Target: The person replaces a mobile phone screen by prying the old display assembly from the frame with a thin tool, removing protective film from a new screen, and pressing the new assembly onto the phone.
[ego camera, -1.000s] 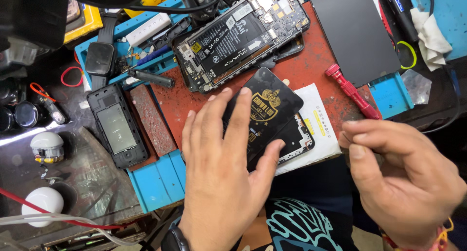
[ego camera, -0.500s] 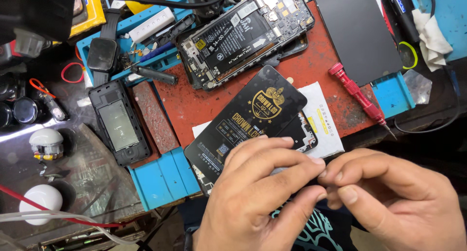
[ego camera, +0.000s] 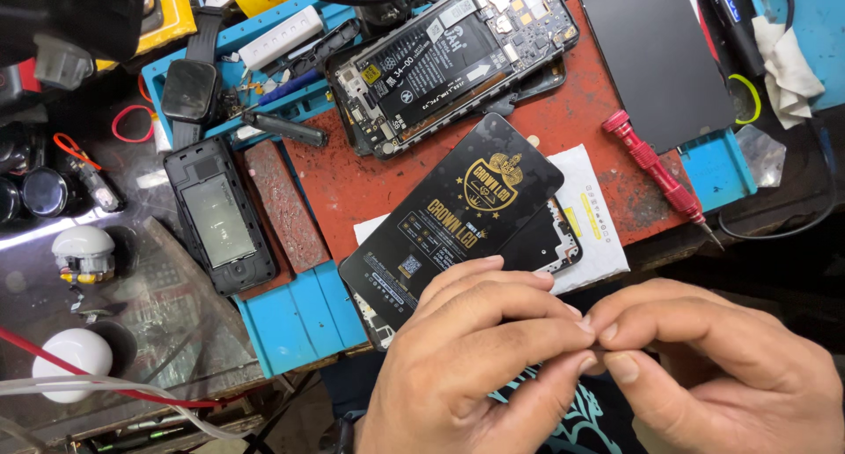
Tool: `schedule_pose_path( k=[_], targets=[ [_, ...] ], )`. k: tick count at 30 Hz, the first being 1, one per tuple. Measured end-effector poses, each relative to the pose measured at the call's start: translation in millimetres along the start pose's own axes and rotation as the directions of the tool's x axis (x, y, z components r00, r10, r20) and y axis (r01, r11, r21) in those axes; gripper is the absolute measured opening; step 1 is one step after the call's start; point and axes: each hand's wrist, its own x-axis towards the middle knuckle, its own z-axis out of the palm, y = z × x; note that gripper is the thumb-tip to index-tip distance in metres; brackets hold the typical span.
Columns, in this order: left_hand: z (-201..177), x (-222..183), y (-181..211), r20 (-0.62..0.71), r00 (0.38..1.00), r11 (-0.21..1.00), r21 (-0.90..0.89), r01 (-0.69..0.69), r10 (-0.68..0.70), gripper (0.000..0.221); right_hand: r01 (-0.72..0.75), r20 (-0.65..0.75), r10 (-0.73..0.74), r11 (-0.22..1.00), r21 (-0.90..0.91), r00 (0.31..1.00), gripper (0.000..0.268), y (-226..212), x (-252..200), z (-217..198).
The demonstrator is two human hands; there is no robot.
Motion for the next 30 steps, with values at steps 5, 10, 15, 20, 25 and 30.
schedule_pose_path(
  k=[5,10,15,20,25,30],
  targets=[
    [-1,-1,0,-0.004,1.0,1.0,0.003,-0.02,0.02,0.021,0.024,0.035,-0.02,0.996,-0.091,0.999,0.013,2,-1,-3],
    [3,-3,2,-0.057,0.998,1.0,0.009,-0.028,0.028,0.022,0.133,0.127,-0.113,0.978,-0.16,0.985,0.016,5,5,-9],
    [7,-5,3,-0.107,0.994,0.999,0.02,-0.031,0.033,0.022,0.173,0.161,-0.143,0.965,-0.195,0.977,0.019,9,2,-14],
    [9,-6,4,-0.129,0.991,1.0,0.002,-0.028,0.028,0.021,0.231,0.161,-0.193,0.936,-0.265,0.968,0.019,13,-2,-15],
    [10,-7,4,-0.152,0.987,0.999,0.009,-0.053,0.054,0.021,0.133,0.119,-0.12,0.985,-0.111,0.986,0.021,12,-4,-13],
    [5,-7,2,-0.114,0.987,0.991,0.075,-0.107,0.116,0.025,-0.104,0.061,0.093,0.974,0.2,0.994,0.019,11,-11,-17]
  ],
)
